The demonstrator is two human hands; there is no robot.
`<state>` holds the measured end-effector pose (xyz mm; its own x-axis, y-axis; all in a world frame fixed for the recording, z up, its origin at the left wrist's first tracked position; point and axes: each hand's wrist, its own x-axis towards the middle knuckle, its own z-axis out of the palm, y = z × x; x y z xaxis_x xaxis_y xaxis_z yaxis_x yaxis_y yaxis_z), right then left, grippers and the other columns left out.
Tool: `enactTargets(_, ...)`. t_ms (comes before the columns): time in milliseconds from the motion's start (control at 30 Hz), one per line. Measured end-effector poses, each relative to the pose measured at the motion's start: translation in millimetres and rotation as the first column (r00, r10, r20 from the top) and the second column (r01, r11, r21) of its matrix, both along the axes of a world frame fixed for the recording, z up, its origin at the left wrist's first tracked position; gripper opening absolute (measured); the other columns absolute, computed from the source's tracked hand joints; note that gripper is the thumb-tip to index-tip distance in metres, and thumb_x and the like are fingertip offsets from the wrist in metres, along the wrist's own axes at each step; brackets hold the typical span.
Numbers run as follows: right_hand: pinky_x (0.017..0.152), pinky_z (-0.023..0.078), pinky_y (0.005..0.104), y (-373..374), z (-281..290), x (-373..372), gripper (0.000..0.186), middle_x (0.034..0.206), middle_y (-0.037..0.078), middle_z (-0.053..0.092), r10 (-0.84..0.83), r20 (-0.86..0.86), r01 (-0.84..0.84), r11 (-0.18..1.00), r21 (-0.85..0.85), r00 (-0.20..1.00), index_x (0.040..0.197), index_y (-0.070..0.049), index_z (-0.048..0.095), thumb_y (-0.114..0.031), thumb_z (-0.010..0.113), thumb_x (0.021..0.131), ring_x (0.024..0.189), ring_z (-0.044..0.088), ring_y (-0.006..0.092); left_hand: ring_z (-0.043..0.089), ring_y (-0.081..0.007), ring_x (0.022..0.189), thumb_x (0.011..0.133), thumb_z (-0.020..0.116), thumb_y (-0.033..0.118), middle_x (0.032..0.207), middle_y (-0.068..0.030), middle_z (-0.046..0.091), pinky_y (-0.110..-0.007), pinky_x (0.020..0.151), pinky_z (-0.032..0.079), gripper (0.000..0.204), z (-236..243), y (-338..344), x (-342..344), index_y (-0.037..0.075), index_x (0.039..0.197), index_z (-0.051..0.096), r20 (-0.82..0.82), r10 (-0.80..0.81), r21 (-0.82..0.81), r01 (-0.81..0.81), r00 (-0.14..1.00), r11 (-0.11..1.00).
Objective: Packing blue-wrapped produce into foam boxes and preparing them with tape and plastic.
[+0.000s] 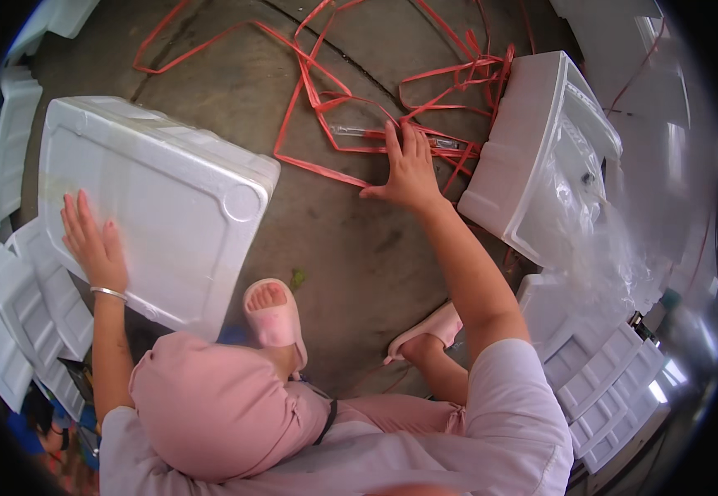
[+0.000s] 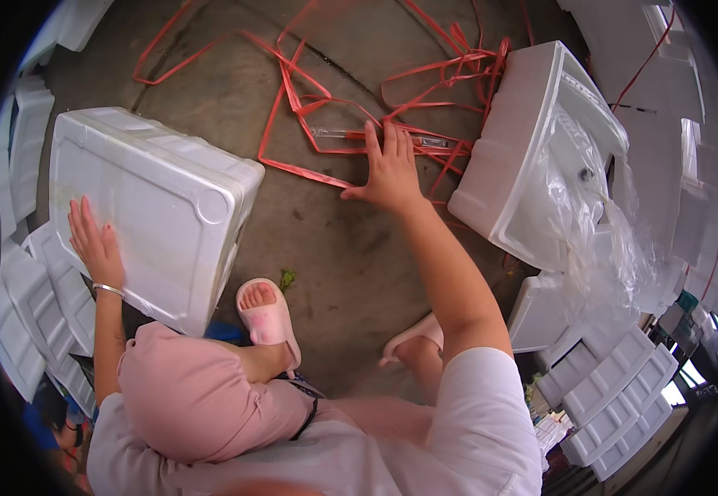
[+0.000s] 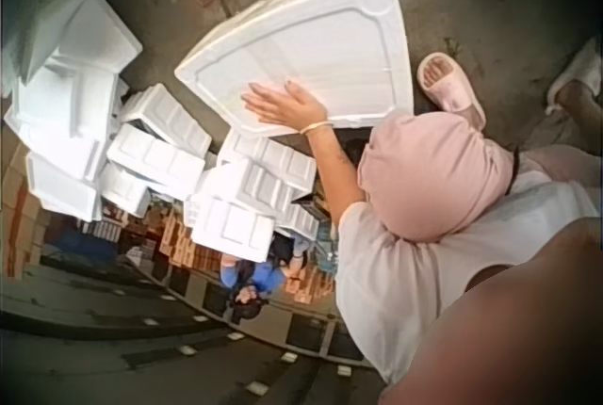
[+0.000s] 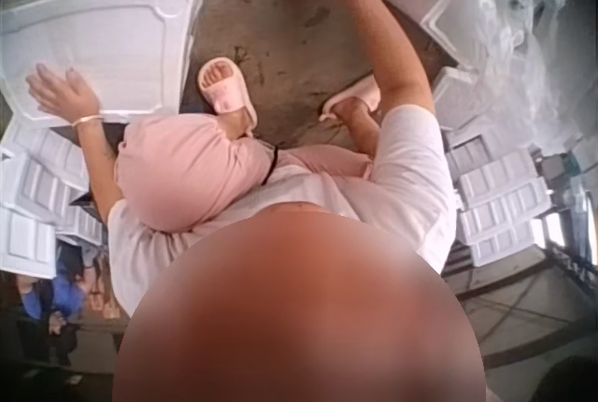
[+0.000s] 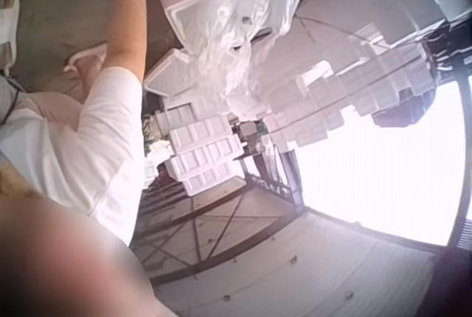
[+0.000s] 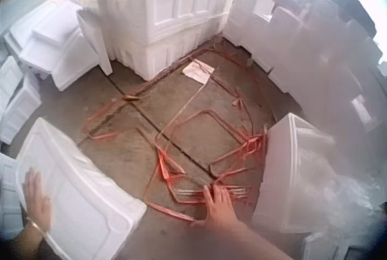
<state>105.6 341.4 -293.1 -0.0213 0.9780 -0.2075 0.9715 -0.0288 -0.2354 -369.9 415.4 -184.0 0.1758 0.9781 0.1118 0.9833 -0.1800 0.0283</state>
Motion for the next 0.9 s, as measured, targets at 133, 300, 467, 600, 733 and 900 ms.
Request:
enactTargets(133,0.093,0.038,0.0433,-16,-10,22,0.076,0.113,0.015,0.050,-0.079,0.010,0.078,0.993,0.094,0.997,0.126,-0.006,0.044,-0.036,0.078,0.065,0.107,0.048,0.0317,0.017,-0.0367,0.139,0.089,0.047,0.024,0.151,-0.0110,0.022,-0.058,0.107,0.013,0.058,-4,3,-3,0.016,0.144,0.029,0.034,-0.011,0.016,0.010,0.999,1.000)
enactTargets(300,0.073,0.045,0.0341,1,-15,50,0.016,0.077,0.004,0.056,-0.211,0.031,0.198,0.951,0.236,0.977,0.092,-0.005,0.055,-0.016,0.063,0.083,0.077,0.056,0.0185,0.017,-0.0357,0.139,0.089,0.047,0.024,0.151,-0.0103,0.022,-0.058,0.107,0.012,0.058,-8,5,1,0.016,0.144,0.030,0.055,-0.006,0.021,0.005,0.998,1.000)
enactTargets(467,0.054,0.032,0.0209,26,54,10,0.016,0.069,-0.005,0.044,-0.306,-0.926,0.860,0.387,-0.333,-0.220,0.079,-0.007,0.049,-0.015,0.051,0.093,0.061,0.040,0.0040,0.018,-0.0343,0.139,0.088,0.048,0.021,0.151,-0.0098,0.022,-0.058,0.108,0.012,0.057,-10,2,-6,0.016,0.143,0.032,0.020,0.018,0.007,-0.018,1.000,1.000)
enactTargets(600,0.048,0.022,0.0209,-18,109,-18,0.026,0.064,-0.007,0.038,-0.299,-0.954,0.744,0.643,-0.182,0.025,0.081,-0.007,0.052,-0.025,0.046,0.098,0.055,0.031,0.0024,0.019,-0.0351,0.138,0.088,0.047,0.019,0.150,-0.0121,0.023,-0.055,0.109,0.013,0.057,-6,0,-8,0.014,0.143,0.031,-0.014,0.001,0.002,-0.001,1.000,1.000)
enactTargets(733,0.053,0.038,0.0267,-25,149,-20,0.020,0.067,-0.003,0.051,-0.184,-0.982,0.670,0.724,-0.167,-0.046,0.087,-0.003,0.056,-0.021,0.051,0.095,0.059,0.049,0.0102,0.022,-0.0374,0.136,0.089,0.045,0.018,0.148,-0.0180,0.024,-0.049,0.110,0.015,0.058,-7,3,-3,0.009,0.143,0.029,-0.036,-0.111,0.022,0.112,0.993,0.993)
enactTargets(900,0.050,0.042,0.0391,-25,238,-47,0.014,0.063,0.011,0.055,-0.050,-0.891,0.311,0.944,0.105,0.451,0.080,-0.005,0.051,-0.014,0.062,0.079,0.058,0.057,0.0304,0.020,-0.0390,0.137,0.090,0.044,0.019,0.151,-0.0170,0.017,-0.055,0.107,0.020,0.060,-10,5,-16,0.015,0.146,0.022,-0.159,-0.051,-0.045,0.044,0.986,0.998)
